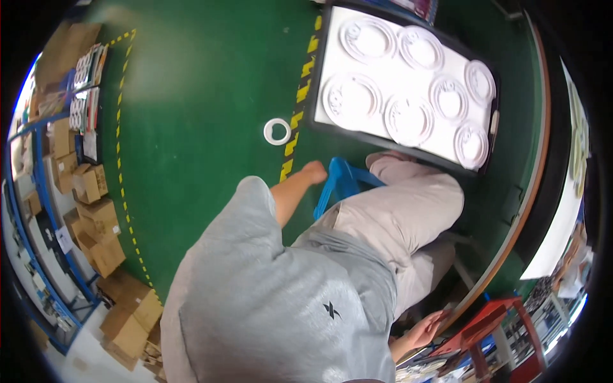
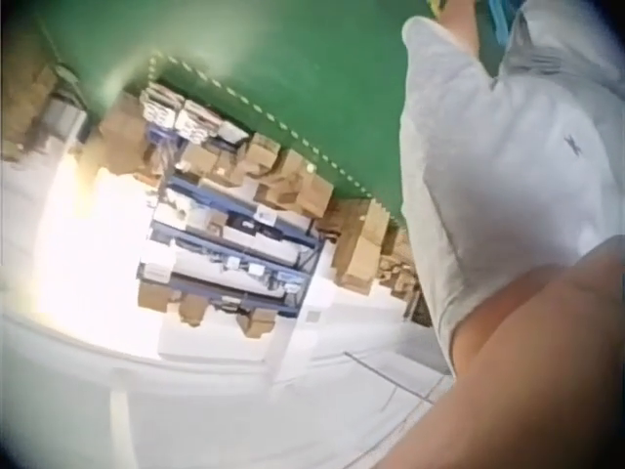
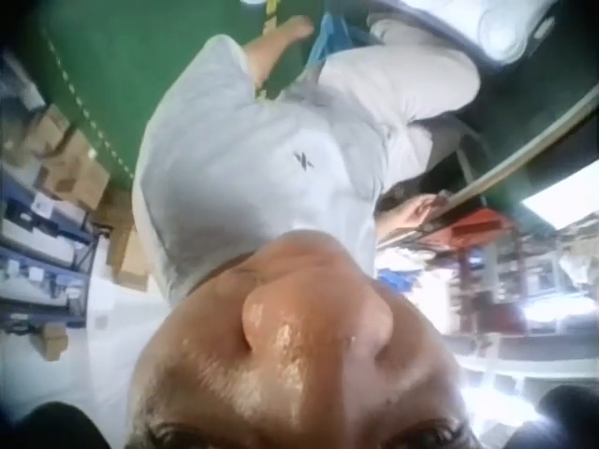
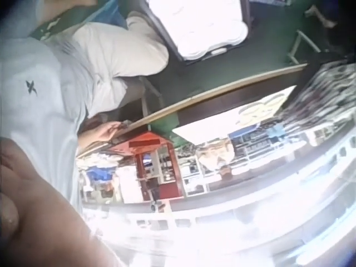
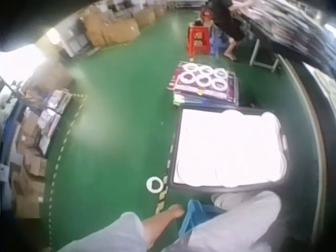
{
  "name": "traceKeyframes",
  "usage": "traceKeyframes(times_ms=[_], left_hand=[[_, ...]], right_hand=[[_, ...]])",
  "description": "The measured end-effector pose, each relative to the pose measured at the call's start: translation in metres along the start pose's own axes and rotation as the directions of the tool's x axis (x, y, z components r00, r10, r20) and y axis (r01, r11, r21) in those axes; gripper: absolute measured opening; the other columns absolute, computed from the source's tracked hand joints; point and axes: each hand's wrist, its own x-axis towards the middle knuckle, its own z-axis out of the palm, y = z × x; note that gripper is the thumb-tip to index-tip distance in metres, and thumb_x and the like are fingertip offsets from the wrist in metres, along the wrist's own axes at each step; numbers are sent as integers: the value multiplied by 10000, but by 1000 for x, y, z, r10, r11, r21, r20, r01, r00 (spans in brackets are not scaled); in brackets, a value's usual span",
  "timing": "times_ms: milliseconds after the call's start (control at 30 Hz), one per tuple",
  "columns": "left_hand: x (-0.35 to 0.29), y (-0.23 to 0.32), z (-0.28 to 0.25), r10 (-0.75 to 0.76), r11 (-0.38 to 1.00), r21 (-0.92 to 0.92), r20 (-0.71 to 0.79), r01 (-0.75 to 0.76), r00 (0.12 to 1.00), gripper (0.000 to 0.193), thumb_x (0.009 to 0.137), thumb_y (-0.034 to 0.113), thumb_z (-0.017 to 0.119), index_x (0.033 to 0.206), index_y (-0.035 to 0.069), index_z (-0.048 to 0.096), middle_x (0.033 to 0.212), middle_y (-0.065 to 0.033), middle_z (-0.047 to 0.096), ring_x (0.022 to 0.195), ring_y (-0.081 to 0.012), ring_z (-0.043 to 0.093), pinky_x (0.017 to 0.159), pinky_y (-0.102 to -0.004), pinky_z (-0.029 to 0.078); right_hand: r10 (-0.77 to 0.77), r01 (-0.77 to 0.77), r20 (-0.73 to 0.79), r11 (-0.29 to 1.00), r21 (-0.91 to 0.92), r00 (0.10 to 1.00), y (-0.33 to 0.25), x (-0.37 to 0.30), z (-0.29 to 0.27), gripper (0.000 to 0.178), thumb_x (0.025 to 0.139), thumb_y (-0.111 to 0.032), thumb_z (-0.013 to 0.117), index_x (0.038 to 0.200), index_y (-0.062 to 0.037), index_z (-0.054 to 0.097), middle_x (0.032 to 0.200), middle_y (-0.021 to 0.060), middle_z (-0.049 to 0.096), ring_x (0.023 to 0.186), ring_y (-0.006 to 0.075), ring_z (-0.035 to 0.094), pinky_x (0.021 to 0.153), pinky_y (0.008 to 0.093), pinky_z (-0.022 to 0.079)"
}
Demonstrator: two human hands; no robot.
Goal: The person assembles circular plastic electronic components by installing internal gears into a plastic housing and applying adhesive tape to secure parts. The assembly is performed using an assembly press and a pick tool.
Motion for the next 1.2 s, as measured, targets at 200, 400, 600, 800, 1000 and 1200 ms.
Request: traceKeyframes(times_ms=[200,400,600,800,1000,1200], left_hand=[[0,31,45,-50,969,-235,86,69,995,334,823,214,601,988,-42,739,1033,-253,722,922,-361,732,777,-456,589],[-6,3,66,-105,763,-606,227,225,968,282,911,258,616,966,6,730,938,-151,727,835,-279,725,705,-412,611],[-23,-10,23,-62,712,-686,154,152,986,197,931,221,623,961,46,708,798,-92,687,690,-228,679,594,-348,573],[-15,-88,-9,-91,976,-207,-91,71,992,114,891,127,577,831,52,638,712,-62,627,585,-169,609,521,-300,498],[-108,-76,-6,-299,790,-586,-110,181,948,199,940,183,586,1069,60,675,875,-81,691,723,-186,661,659,-344,563],[-162,-75,12,-395,683,-727,-289,69,872,90,865,103,591,828,45,649,730,-68,637,576,-156,610,517,-294,531]], right_hand=[[81,-101,-261,993,-64,962,56,8,70,442,1016,-19,489,1439,82,414,1472,224,485,1348,308,482,1160,452,372],[203,-197,-75,695,-691,976,98,50,74,519,1003,-4,558,1498,-9,403,1449,144,538,1279,221,542,1033,325,460],[286,-30,25,188,-982,958,178,45,127,533,949,-7,632,1455,-37,466,1410,103,538,1037,110,568,904,258,464],[263,-105,-46,216,-971,964,212,88,137,310,982,-77,638,1288,-36,619,1237,76,652,792,80,575,674,203,447],[326,-55,98,430,-901,940,228,125,130,336,941,-7,663,1272,-8,606,1040,43,639,818,117,598,696,219,462],[360,42,232,466,-884,904,252,142,149,338,888,-121,772,1203,-91,654,1057,-7,666,897,112,622,734,251,423]])
